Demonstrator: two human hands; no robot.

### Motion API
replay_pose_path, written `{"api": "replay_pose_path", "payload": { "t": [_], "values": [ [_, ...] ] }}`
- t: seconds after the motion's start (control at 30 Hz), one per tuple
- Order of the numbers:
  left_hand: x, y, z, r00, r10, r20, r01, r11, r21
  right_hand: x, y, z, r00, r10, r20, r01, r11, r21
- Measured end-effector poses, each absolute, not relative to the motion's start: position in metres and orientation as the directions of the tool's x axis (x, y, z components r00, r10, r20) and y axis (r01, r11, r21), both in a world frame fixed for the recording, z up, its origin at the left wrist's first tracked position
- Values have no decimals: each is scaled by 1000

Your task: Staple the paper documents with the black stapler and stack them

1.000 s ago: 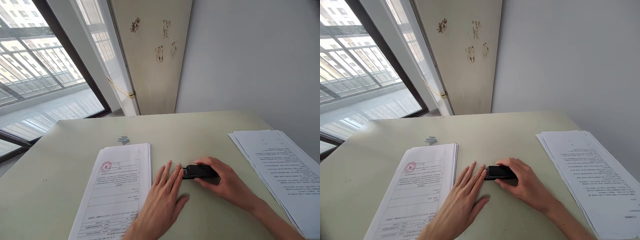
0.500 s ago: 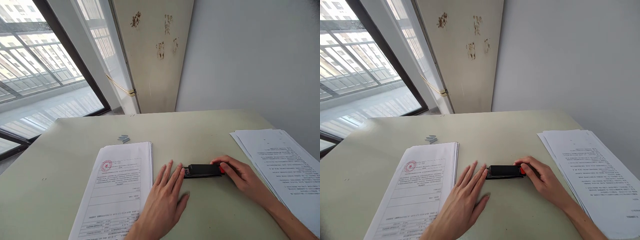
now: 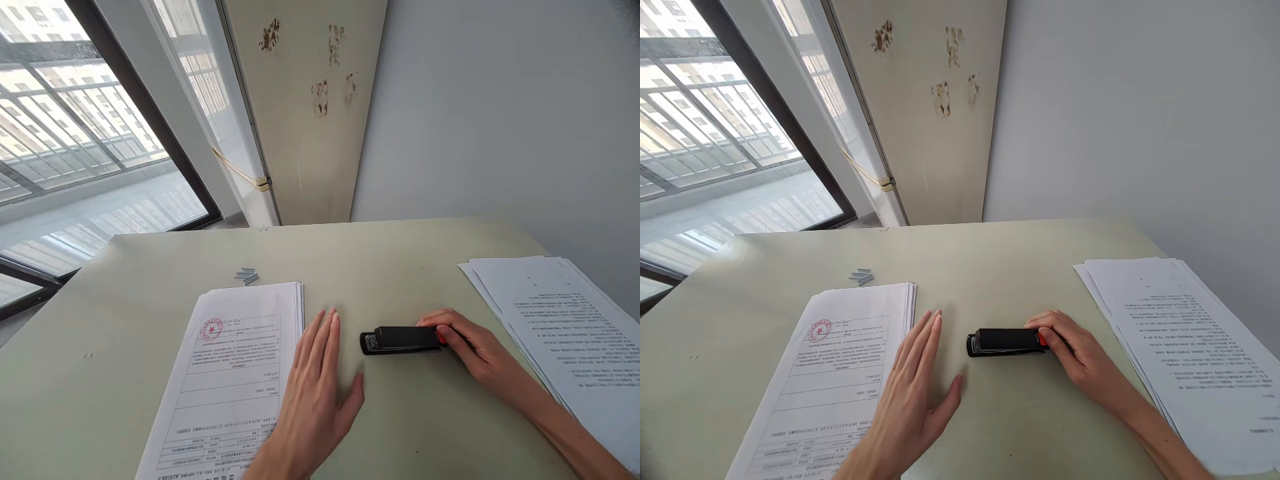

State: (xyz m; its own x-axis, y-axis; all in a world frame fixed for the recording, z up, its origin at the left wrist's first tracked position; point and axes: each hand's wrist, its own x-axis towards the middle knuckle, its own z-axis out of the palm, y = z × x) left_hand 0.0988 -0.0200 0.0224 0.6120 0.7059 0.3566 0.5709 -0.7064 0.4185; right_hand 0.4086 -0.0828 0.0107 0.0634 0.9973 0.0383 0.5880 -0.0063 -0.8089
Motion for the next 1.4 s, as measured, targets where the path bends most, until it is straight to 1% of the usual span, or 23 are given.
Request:
{"api": "replay_pose_path", "payload": {
  "t": [0.1, 0.2, 0.27, 0.47, 0.6, 0.67, 0.77, 0.87, 0.93, 0.97, 1.03, 1.07, 1.1, 1.13, 1.17, 1.2, 1.23, 1.3, 1.4],
  "values": [
    [98, -21, 25, 565, 729, 387, 568, -684, 458, 409, -83, 9, 71, 997, 33, 573, -13, -819],
    [98, -21, 27, 517, 730, 447, 557, -683, 472, 409, -82, 9, 70, 998, 8, 556, -33, -830],
    [98, -21, 27, 498, 736, 458, 560, -677, 478, 409, -82, 10, 66, 998, -6, 549, -41, -835],
    [96, -17, 22, 567, 719, 401, 540, -693, 479, 412, -83, 9, 28, 1000, 10, 568, -8, -823],
    [97, -15, 20, 593, 716, 370, 516, -690, 508, 409, -84, 10, 1, 999, 33, 642, 25, -766],
    [97, -14, 19, 593, 724, 354, 510, -677, 530, 405, -84, 12, -6, 1000, 25, 673, 22, -740],
    [96, -14, 17, 601, 728, 331, 490, -662, 567, 399, -82, 13, 2, 1000, 5, 665, 3, -746],
    [94, -15, 19, 607, 748, 267, 450, -601, 661, 394, -81, 14, 37, 999, -25, 621, -43, -783],
    [93, -16, 23, 581, 797, 167, 415, -466, 781, 391, -81, 17, 61, 997, -56, 570, -80, -818],
    [93, -17, 25, 553, 827, 102, 381, -360, 852, 389, -81, 20, 71, 995, -75, 535, -101, -838],
    [94, -17, 31, 493, 869, -47, 233, -79, 969, 384, -83, 27, 96, 989, -115, 444, -146, -884],
    [96, -17, 33, 480, 868, -126, 116, 80, 990, 381, -83, 30, 110, 984, -137, 387, -169, -906],
    [97, -17, 34, 489, 848, -203, -10, 238, 971, 378, -85, 33, 119, 979, -163, 321, -193, -927],
    [99, -16, 36, 517, 810, -277, -122, 390, 913, 375, -86, 35, 119, 974, -195, 248, -219, -944],
    [101, -16, 36, 560, 755, -340, -201, 522, 829, 372, -87, 37, 106, 967, -232, 172, -247, -954],
    [102, -17, 36, 605, 692, -392, -241, 629, 739, 369, -88, 37, 82, 960, -270, 103, -277, -955],
    [104, -17, 36, 650, 624, -434, -247, 713, 656, 366, -90, 37, 57, 950, -306, 47, -309, -950],
    [107, -21, 36, 719, 496, -486, -203, 820, 535, 360, -92, 37, 17, 924, -381, -26, -380, -924],
    [111, -30, 37, 802, 346, -487, -123, 894, 431, 351, -93, 42, -6, 867, -498, -92, -496, -863]
  ]
}}
